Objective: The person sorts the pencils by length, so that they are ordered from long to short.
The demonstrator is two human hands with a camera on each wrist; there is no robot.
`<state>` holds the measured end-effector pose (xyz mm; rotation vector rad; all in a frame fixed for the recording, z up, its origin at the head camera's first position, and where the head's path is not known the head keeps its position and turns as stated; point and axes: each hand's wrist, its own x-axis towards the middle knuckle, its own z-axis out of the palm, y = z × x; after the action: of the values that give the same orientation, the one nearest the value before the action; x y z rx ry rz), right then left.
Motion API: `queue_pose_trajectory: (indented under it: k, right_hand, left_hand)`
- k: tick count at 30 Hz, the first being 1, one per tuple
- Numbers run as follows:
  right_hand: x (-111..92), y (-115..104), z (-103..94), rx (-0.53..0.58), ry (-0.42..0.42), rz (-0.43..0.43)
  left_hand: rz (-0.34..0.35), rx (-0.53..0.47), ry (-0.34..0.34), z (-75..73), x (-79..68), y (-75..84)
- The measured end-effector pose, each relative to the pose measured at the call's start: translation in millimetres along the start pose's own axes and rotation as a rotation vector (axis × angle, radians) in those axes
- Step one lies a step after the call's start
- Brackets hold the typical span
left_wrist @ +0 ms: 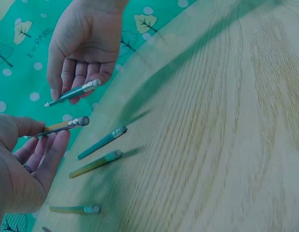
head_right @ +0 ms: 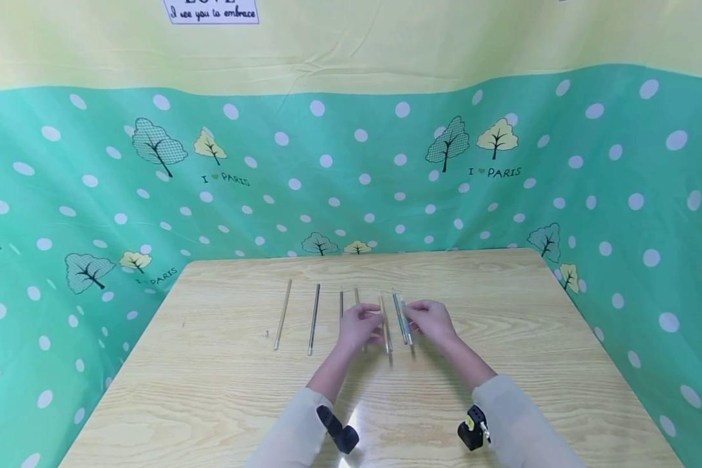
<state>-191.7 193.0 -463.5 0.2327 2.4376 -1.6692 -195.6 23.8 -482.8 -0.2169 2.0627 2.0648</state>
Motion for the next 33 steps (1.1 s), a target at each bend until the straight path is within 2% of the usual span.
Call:
queue_pose_trajectory:
  k: [9, 19, 33]
  right_hand:
    - [0.5, 4.7, -13.0, -0.017, 0.008, -0.01]
    - [-1.4, 7.5, -25.9, -0.011, 0.025, 0.004]
    - [-2.9, 13.8, -33.8, -0.001, 0.047, 0.018]
  left_hand:
    - [0.006, -0.035, -0.001, 21.9, 10.9, 0.9]
    - [-0.015, -0.081, 0.04, 44.0, 19.5, 0.4]
    - [0.027, -0.026, 0.096, 67.0, 33.1, -14.9]
